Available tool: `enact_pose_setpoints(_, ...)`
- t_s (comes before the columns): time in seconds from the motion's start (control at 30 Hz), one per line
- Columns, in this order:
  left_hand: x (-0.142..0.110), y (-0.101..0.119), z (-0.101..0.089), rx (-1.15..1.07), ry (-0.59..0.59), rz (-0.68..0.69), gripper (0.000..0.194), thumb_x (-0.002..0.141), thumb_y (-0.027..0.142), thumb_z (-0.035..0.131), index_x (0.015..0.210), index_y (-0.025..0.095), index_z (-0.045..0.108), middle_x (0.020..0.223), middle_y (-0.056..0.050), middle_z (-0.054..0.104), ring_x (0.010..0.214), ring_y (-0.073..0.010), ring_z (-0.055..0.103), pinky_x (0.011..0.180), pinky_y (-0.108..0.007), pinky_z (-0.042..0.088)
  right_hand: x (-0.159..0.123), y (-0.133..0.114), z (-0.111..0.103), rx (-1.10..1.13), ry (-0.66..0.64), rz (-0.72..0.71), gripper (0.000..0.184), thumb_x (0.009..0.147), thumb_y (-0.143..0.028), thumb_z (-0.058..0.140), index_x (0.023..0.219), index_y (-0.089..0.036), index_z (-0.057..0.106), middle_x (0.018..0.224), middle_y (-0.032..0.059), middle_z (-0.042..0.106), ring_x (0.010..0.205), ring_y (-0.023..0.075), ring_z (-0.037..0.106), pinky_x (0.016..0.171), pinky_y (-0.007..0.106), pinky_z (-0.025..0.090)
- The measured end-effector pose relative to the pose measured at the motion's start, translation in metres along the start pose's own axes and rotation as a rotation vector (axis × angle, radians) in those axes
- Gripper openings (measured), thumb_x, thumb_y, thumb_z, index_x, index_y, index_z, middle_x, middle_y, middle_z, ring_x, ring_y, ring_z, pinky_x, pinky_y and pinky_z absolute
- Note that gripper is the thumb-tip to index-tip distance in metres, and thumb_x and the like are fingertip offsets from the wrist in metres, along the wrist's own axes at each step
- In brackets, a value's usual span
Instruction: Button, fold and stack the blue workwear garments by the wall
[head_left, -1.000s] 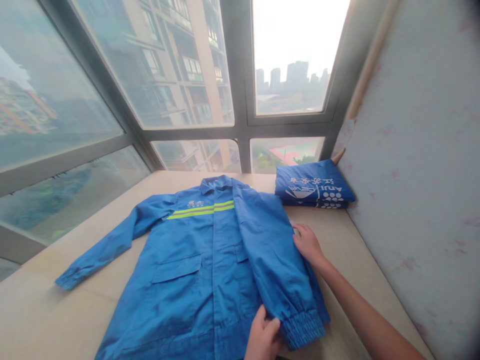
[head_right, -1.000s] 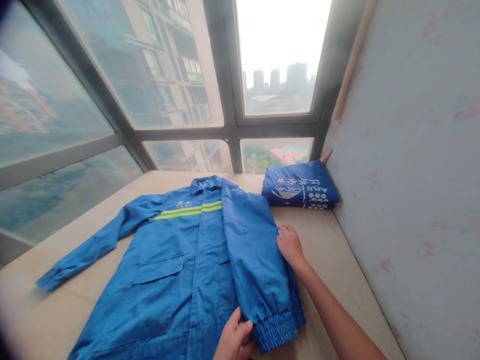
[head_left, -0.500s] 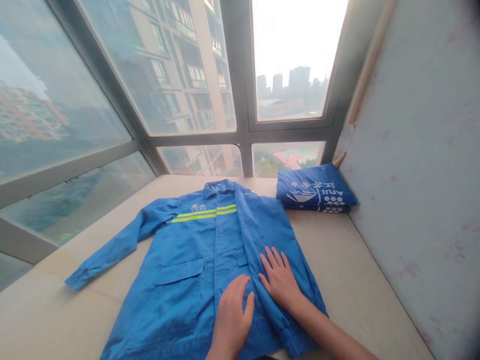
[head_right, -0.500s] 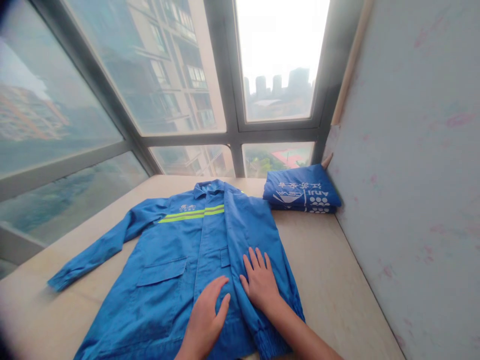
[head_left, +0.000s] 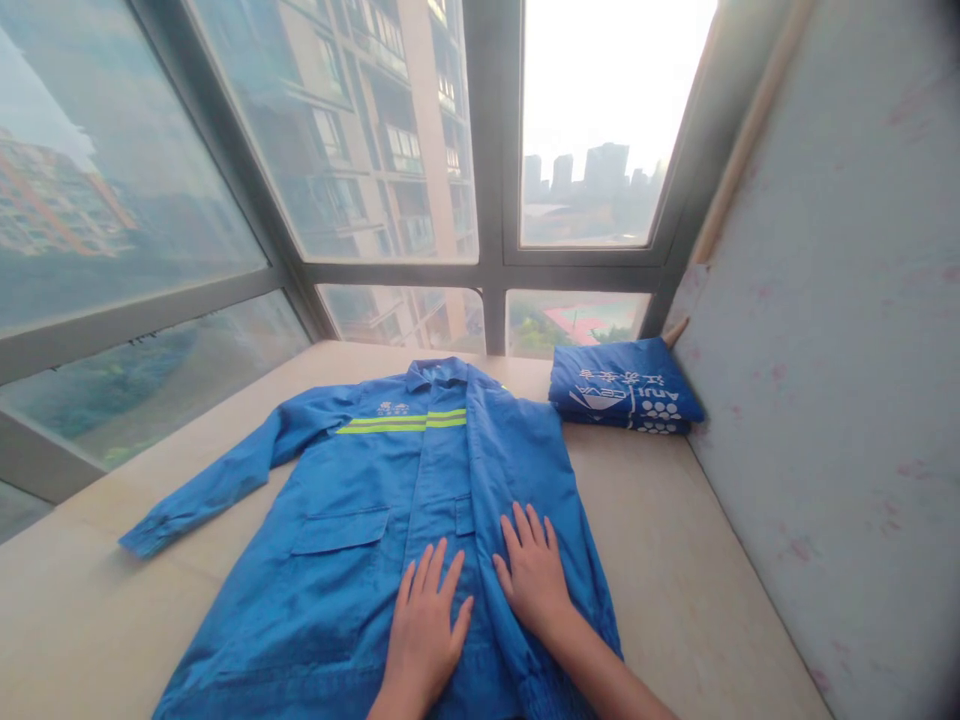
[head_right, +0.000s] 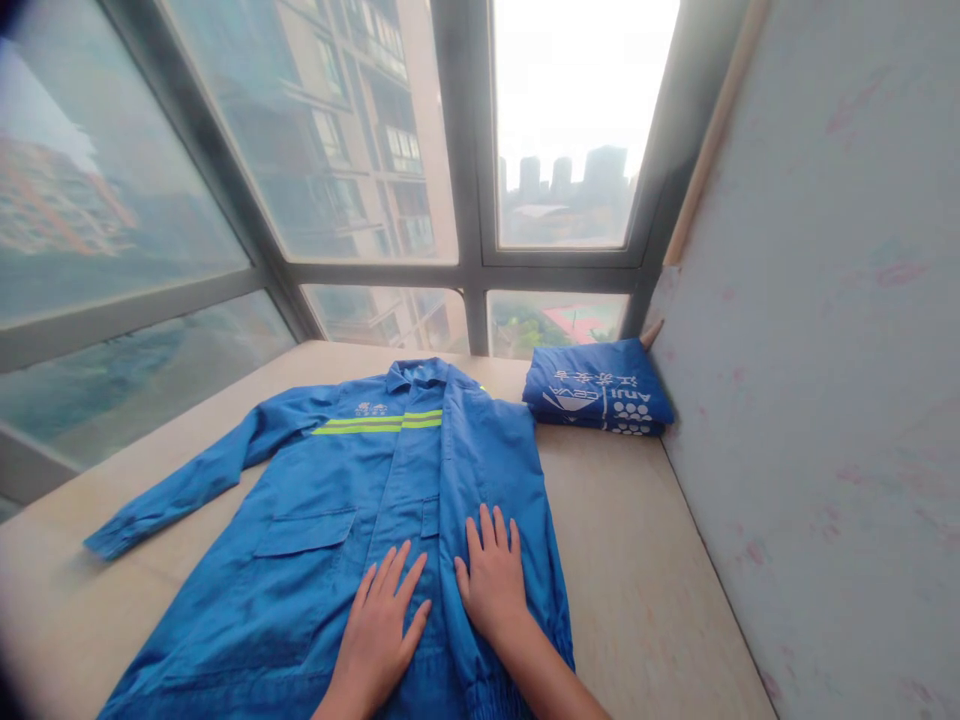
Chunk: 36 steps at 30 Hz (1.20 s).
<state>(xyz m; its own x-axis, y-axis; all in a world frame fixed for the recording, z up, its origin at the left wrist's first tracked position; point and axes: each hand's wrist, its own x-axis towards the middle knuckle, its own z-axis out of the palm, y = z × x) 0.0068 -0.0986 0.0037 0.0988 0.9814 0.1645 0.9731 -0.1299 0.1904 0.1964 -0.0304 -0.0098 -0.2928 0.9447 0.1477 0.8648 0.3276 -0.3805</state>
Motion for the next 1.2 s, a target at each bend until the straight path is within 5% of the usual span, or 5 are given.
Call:
enact_pose_setpoints(0.2, -0.005, -0.010, -0.016, 0.068, 0.046, -0.051, 0.043, 0.089, 0.027, 0.048, 0.128, 0.023, 0.065, 0.142, -0.010, 0.056, 0.132, -0.0308, 0.051, 0.108, -0.050, 0.042, -0.003, -0.022, 0.008, 0.160, 0.087, 0.036, 0.053, 0.091, -0.046, 0.052, 0.138, -0.023, 0.055, 0.154, 0.0105, 0.040, 0.144, 0.0346, 0.031, 0.117, 0.056, 0.020)
enact_pose_setpoints(0.4, -0.028, 0.061, -0.007, -0.177, 0.342, 0.210, 0.030, 0.092, 0.024, 0.044, 0.110, 0.022, 0.068, 0.103, -0.007, 0.074, 0.092, -0.0201, 0.070, 0.081, -0.031, 0.057, -0.001, 0.004, -0.013, 0.704, 0.325, 0.158, 0.039, 0.094, -0.035, 0.041, 0.118, -0.018, 0.067, 0.126, 0.0120, 0.066, 0.119, 0.0252, 0.060, 0.106, 0.043, 0.045)
enact_pose_setpoints(0.77, -0.007, 0.161, -0.015, -0.213, -0.402, -0.052, 0.055, 0.089, 0.045, 0.049, 0.136, 0.016, 0.055, 0.116, -0.016, 0.069, 0.105, -0.0328, 0.065, 0.089, -0.042, 0.051, -0.053, 0.082, -0.034, 1.259, 0.212, 0.714, 0.062, 0.062, -0.052, 0.075, 0.115, -0.019, 0.066, 0.129, 0.0151, 0.063, 0.120, 0.0328, 0.059, 0.104, 0.046, 0.045)
enact_pose_setpoints(1.03, 0.009, 0.144, -0.030, -0.554, -0.429, -0.303, 0.057, 0.085, 0.042, 0.056, 0.136, 0.019, 0.047, 0.105, -0.009, 0.071, 0.095, -0.0259, 0.069, 0.080, -0.033, 0.048, -0.048, 0.051, -0.040, 1.490, -0.066, 0.562, 0.058, 0.066, -0.052, 0.079, 0.114, -0.020, 0.069, 0.121, 0.0113, 0.068, 0.116, 0.0304, 0.061, 0.098, 0.042, 0.049)
enact_pose_setpoints(1.2, 0.006, 0.135, -0.019, -0.828, -0.406, -0.398, 0.048, 0.080, 0.022, 0.053, 0.127, 0.020, 0.052, 0.090, -0.001, 0.068, 0.073, -0.0155, 0.065, 0.074, -0.026, 0.046, -0.004, 0.056, -0.034, 1.386, 0.075, 0.634, 0.065, 0.068, -0.055, 0.078, 0.121, -0.019, 0.065, 0.125, 0.0114, 0.066, 0.114, 0.0296, 0.062, 0.092, 0.038, 0.053)
